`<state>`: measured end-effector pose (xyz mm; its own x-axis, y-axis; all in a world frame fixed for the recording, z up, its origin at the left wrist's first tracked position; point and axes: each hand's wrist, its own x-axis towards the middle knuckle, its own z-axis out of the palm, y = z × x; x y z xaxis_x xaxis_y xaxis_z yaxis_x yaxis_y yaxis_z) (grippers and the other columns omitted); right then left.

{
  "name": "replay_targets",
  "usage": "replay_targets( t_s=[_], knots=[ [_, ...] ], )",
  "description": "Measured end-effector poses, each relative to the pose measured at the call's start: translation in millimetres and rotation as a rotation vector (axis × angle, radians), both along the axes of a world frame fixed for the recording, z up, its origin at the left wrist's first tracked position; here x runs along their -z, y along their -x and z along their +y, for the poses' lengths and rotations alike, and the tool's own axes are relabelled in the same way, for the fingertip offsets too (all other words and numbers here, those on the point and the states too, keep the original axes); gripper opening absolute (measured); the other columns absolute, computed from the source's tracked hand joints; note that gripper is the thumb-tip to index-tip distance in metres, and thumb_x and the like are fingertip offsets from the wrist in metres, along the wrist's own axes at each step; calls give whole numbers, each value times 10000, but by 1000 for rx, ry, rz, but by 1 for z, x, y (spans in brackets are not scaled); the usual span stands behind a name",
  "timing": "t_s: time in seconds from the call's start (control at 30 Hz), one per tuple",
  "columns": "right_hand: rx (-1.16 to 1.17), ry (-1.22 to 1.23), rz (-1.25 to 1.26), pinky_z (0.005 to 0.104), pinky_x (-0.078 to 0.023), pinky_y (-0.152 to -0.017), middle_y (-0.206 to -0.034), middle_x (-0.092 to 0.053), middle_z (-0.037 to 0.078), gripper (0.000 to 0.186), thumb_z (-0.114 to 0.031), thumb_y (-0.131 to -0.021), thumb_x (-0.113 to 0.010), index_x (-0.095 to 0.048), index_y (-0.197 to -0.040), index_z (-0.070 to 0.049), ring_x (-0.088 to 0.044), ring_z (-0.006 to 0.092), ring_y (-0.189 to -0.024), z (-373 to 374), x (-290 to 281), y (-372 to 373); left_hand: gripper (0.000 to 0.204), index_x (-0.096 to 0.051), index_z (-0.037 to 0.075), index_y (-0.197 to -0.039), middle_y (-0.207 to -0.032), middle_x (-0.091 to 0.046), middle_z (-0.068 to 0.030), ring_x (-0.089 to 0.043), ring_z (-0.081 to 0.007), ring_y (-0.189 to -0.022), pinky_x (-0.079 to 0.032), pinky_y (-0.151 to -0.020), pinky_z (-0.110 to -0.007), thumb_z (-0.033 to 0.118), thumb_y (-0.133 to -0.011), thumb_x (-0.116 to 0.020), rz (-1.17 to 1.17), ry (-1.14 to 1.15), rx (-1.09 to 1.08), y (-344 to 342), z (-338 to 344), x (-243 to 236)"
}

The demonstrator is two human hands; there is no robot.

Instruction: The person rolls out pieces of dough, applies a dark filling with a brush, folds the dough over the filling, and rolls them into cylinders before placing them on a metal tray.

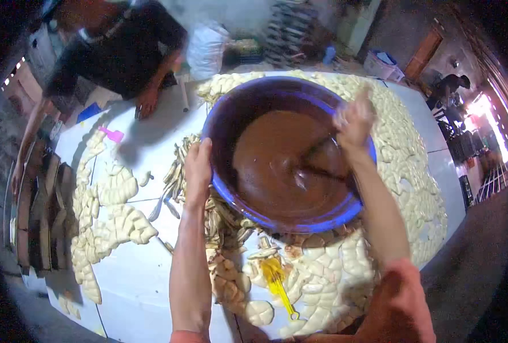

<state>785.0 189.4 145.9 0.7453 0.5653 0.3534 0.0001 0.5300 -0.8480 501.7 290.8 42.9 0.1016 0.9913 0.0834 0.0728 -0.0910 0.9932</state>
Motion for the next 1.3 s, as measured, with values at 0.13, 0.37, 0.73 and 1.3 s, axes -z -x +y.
replay_targets(
  t_s=[0.13,0.37,0.73,1.3],
  knots=[
    [-90,444,-432,465,-503,-723,-773,-723,162,569,-520,-1060,-515,-750,-844,-48,-664,278,-721,45,27,84,425,-666,-41,-1006,-866,-621,-35,-509,-121,-809,-435,-742,-316,373,-1048,-581,77,8,2,21,9,23],
    [-246,6,-137,319,-261,-396,-487,-331,-14,573,-481,-1100,-448,-415,-638,-143,-287,139,-383,-96,23,47,396,-636,-37,-975,-818,-556,4,-457,-114,-789,-405,-713,-303,345,-1060,-577,6,-52,0,28,14,29],
    [-492,-102,-891,380,-452,-549,-673,-579,224,276,-245,-970,-670,-700,-768,-59,-572,282,-522,10,26,126,383,-641,-27,-920,-815,-574,-38,-472,-139,-791,-400,-708,-335,326,-1049,-568,-92,52,104,17,11,22],
    [-475,-11,-702,339,-484,-540,-695,-689,59,312,-293,-996,-603,-626,-731,-130,-602,206,-563,-95,52,49,362,-601,29,-888,-794,-527,24,-430,-93,-738,-368,-642,-301,347,-1060,-577,44,-7,5,22,4,10]
  ],
)
